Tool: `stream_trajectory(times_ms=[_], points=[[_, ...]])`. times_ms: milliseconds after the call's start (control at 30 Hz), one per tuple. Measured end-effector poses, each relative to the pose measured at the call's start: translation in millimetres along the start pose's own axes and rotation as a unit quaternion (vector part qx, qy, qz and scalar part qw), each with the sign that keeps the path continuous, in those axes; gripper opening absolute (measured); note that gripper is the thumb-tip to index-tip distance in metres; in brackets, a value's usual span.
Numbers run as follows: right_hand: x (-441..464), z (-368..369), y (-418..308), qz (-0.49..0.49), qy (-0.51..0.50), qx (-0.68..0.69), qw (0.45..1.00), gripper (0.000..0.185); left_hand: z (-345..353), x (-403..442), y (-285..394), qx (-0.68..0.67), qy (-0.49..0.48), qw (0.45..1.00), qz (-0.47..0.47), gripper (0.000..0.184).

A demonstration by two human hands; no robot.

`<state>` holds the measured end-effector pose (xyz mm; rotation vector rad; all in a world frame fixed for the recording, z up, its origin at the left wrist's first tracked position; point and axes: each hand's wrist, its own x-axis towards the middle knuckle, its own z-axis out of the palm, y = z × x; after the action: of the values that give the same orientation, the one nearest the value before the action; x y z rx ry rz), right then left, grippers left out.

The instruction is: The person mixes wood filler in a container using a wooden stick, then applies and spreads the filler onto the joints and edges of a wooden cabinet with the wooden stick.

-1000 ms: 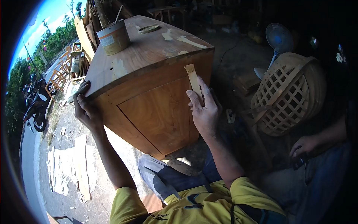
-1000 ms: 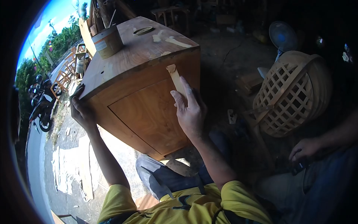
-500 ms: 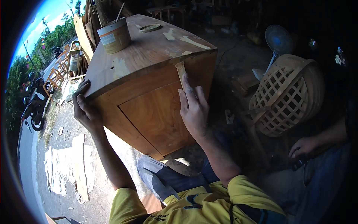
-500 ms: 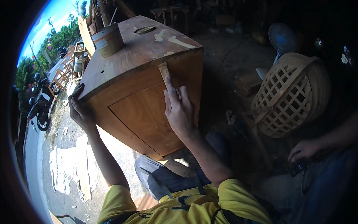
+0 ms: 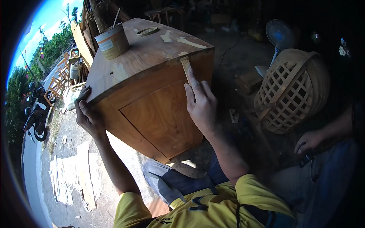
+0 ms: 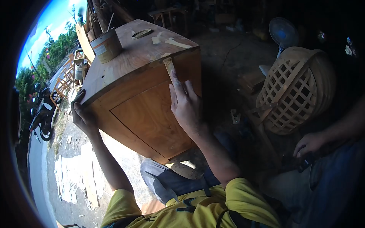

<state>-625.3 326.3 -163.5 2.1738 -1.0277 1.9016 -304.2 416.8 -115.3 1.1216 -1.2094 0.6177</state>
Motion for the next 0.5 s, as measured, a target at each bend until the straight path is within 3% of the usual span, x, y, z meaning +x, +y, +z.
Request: stream_trajectory(times_ms=[133, 267, 333, 500], points=[[-10.0, -19.6, 8.8, 0.0, -0.048, 0.013, 0.999, 0.057, -2.0, 0.5, -2.5, 0.02, -0.002, 1.0, -0.003, 0.059], [6.1, -24.6, 9.5, 0.009, -0.002, 0.022, 1.0, 0.055, -0.7, 0.8, -1.2, 0.019, -0.007, 1.0, 0.002, 0.061], [3.2, -21.5, 14.8, 0.02, -0.041, -0.021, 0.999, 0.052, -0.6, 0.9, 0.9, 0.033, 0.009, 0.999, -0.006, 0.057], [7.3, -32.0, 20.4, 0.028, -0.042, 0.021, 0.998, 0.053, -1.3, 1.2, -3.6, 0.043, 0.008, 0.999, 0.006, 0.059]])
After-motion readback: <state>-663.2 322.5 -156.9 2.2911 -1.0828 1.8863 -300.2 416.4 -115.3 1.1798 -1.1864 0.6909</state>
